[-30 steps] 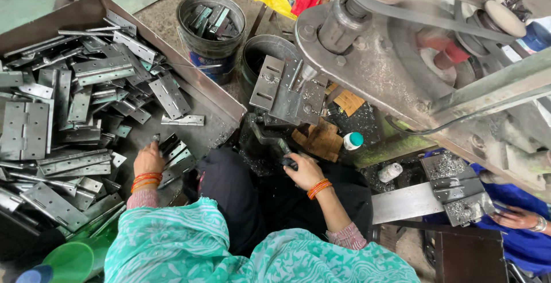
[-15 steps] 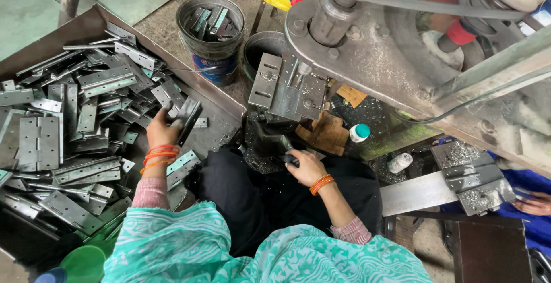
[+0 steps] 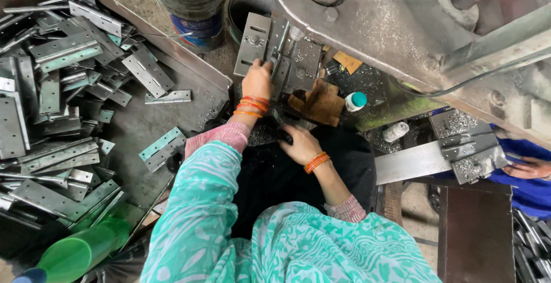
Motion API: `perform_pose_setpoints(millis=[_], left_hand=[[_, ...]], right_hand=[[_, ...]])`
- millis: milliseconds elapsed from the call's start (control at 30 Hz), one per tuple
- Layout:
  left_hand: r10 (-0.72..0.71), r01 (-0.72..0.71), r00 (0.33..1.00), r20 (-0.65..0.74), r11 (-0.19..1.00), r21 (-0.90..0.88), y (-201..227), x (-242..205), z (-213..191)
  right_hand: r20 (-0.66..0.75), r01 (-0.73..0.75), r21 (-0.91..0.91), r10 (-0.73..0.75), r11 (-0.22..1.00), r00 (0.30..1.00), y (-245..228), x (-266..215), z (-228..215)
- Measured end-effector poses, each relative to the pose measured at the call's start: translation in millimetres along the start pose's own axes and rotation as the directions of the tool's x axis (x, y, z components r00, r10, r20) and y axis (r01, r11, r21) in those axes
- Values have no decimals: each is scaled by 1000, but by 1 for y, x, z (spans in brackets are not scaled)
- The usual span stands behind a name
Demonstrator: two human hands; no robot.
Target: The person operates a manual punching machine to process metal brackets. They pick up brackets from a pile, place them into the machine, pull a lever to activate the punch, and then remove the processed brackets, repeating the cycle.
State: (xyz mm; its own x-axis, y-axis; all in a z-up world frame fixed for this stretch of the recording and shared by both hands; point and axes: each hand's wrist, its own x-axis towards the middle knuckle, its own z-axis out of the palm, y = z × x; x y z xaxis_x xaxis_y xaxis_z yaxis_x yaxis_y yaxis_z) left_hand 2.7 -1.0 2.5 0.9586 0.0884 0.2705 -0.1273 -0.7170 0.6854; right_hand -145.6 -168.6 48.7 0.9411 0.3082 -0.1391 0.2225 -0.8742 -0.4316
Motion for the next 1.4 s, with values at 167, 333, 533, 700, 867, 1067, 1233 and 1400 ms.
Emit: perform_pose_setpoints(millis=[167,333,533,700,867,1067,1233,1400], left_hand=[[96,-211,954,284,886,413,-1,-11,-12],[131,-341,890,437,828,446,3,-14,-21],[223,-387,890,397,829,403,-17,10,-10],[248,-409,887,388,813,414,-26,17,0],[266,-413,892,364,807,423,-18,13,-10],[222,-377,909,352,800,467,-5,-3,-11],[219,-309,948,230,797,519,-4,-2,-3],[167,-294,947,273,793,534,0,22,9]], right_hand=[[60,-65,5,65,998,996,-5,2,-2],[127,-74,-57,81,996,989,-17,1,-9],[207,-74,-134,101,988,973,-3,12,-3],[159,-134,-120,153,984,975,20,-12,49],[-42,-135,6,135,991,990,34,-31,106],[55,-165,12,164,986,985,36,-32,94],[138,-115,-91,127,989,982,20,0,31],[129,-130,-150,150,980,980,17,1,32]])
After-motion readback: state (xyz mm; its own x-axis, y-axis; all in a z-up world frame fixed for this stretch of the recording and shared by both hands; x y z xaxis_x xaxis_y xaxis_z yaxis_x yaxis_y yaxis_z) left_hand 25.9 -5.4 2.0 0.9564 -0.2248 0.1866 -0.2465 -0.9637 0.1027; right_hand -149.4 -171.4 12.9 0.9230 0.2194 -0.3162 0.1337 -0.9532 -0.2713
